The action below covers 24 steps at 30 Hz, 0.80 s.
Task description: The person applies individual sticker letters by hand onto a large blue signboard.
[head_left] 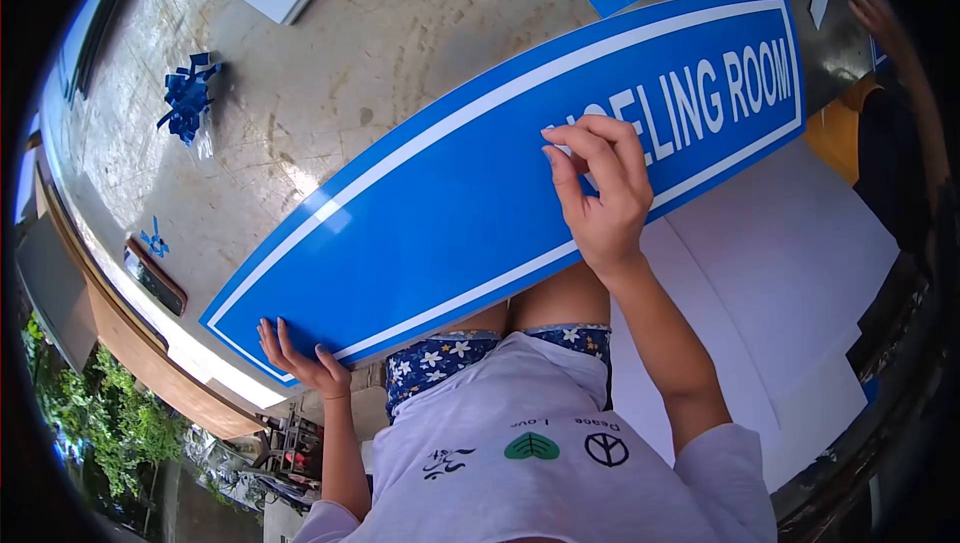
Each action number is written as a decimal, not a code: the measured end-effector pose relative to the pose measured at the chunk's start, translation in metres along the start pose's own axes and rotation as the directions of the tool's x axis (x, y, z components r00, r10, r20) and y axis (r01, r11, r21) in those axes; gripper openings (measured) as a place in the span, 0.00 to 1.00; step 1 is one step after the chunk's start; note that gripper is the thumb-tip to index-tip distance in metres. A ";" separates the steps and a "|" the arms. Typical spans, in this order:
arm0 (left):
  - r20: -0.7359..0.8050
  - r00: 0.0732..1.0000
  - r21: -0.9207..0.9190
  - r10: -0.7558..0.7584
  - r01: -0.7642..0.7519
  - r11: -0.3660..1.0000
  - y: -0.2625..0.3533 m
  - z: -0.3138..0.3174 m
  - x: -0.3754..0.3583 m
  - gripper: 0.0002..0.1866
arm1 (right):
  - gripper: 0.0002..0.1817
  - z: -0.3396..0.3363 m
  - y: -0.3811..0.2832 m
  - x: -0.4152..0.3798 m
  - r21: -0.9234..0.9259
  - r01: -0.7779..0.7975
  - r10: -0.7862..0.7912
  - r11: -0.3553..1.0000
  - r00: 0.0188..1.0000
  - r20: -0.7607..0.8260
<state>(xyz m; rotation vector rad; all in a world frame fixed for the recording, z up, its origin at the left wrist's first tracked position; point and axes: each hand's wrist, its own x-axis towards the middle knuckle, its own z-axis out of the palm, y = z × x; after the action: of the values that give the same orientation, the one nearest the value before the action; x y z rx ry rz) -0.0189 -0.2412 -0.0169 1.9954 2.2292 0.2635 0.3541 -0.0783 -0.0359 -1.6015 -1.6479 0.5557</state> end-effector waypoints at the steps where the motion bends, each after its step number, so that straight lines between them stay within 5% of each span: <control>1: 0.038 0.999 0.033 0.023 -0.024 0.999 0.003 -0.003 0.002 0.31 | 0.10 0.003 0.003 0.004 -0.049 0.057 -0.058 0.997 0.998 -0.037; 24: 0.054 0.999 0.007 0.004 -0.004 1.000 -0.003 0.001 0.000 0.32 | 0.11 0.005 0.015 -0.002 -0.202 0.308 -0.308 0.930 0.951 0.032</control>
<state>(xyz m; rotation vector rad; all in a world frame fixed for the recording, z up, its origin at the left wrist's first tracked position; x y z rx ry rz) -0.0215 -0.2416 -0.0190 1.9863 2.1964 0.1998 0.3602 -0.0770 -0.0506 -1.4399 -1.9610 0.2279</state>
